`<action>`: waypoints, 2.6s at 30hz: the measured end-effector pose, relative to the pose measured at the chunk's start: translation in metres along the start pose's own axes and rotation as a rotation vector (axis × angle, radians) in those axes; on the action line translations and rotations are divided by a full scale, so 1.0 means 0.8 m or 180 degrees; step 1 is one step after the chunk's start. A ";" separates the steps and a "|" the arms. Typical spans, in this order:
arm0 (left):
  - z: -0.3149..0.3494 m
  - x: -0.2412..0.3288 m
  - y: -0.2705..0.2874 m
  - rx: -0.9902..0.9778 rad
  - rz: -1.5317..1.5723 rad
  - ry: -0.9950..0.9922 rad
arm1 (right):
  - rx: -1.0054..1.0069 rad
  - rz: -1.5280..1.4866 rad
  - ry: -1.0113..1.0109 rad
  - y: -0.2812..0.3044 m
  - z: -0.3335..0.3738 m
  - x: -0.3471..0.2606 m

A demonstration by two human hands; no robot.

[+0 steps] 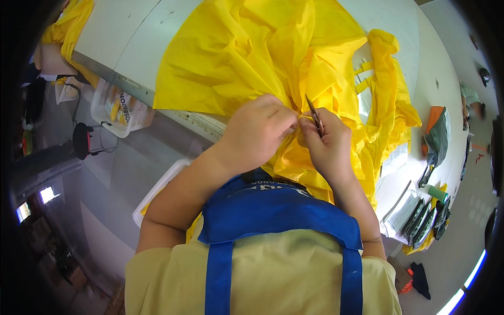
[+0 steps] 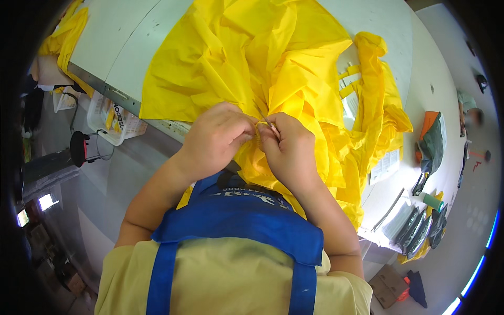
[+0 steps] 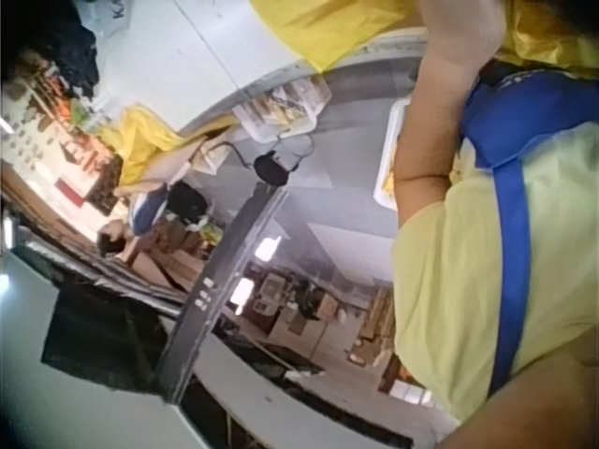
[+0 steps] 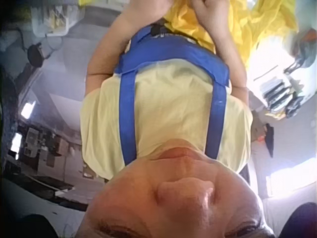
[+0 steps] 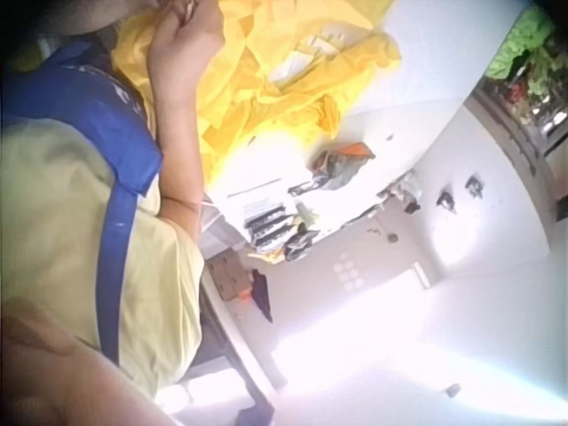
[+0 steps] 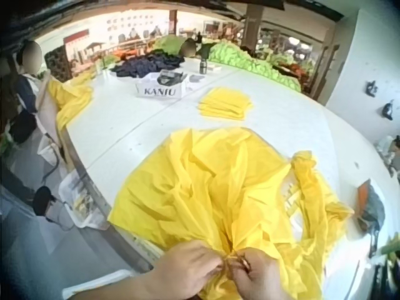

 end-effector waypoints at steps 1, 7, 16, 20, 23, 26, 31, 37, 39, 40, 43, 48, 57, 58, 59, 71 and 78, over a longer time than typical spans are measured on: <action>-0.002 0.004 -0.002 0.0042 0.0065 -0.0026 | 0.0122 -0.0124 -0.0008 0.000 0.001 0.003; -0.017 -0.001 -0.002 -0.0548 0.0073 0.0516 | 0.0602 -0.0044 0.0264 -0.001 0.009 0.007; -0.034 0.014 0.002 -0.0833 0.0096 0.0267 | 0.0743 -0.0433 0.0260 0.008 0.020 0.013; -0.038 0.027 -0.003 -0.0625 0.0161 -0.0017 | 0.0862 -0.0625 0.0205 0.015 0.021 0.013; -0.034 0.023 -0.005 -0.0611 0.0080 -0.0301 | 0.0830 -0.0478 0.0381 0.019 0.021 0.018; -0.050 0.028 0.007 -0.1116 0.0401 0.0395 | 0.0259 -0.0627 0.0340 0.030 0.018 0.012; -0.060 0.004 0.015 -0.2880 -0.0939 0.0600 | 0.0585 -0.1026 0.0075 0.094 0.060 0.062; -0.011 -0.084 0.096 -0.0346 0.2296 0.1949 | 0.1960 0.0182 -0.2538 0.300 0.299 0.242; -0.009 -0.108 0.109 -0.0118 0.2502 0.1936 | 0.1970 -0.0947 -0.2835 0.295 0.365 0.270; -0.012 -0.110 0.112 -0.0103 0.2508 0.1884 | 0.1502 -0.0861 -0.3247 0.285 0.365 0.250; -0.029 -0.110 0.119 -0.0112 0.2598 0.1708 | 0.0991 -0.0519 -0.3078 0.254 0.384 0.263; -0.064 -0.116 0.128 -0.0139 0.2724 0.1611 | 0.2689 0.0025 -0.1180 0.329 0.416 0.338; -0.093 -0.099 0.065 -0.0337 0.2677 0.2046 | 0.3203 0.0387 0.0415 0.285 0.234 0.231; -0.088 -0.101 0.069 -0.0329 0.2693 0.2086 | 0.1962 0.0718 -0.1031 0.240 0.231 0.202; -0.091 -0.104 0.067 -0.0402 0.2717 0.2056 | 0.1490 0.1006 -0.1001 0.197 0.234 0.201; -0.087 -0.115 0.072 -0.0235 0.2800 0.2141 | 0.1306 0.1279 0.0012 0.166 0.347 0.110; -0.074 -0.079 0.072 -0.0809 0.2094 0.1923 | 0.0710 0.0629 -0.1100 0.141 0.239 0.063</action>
Point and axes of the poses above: each hand's wrist, its own z-axis away from the middle knuckle, its own y-axis out of the back of the hand, x = y × z, the point moved 1 cm from there along -z, towards the middle knuckle, and after that the axes turned 10 degrees about -z, right-handed, at the moved point
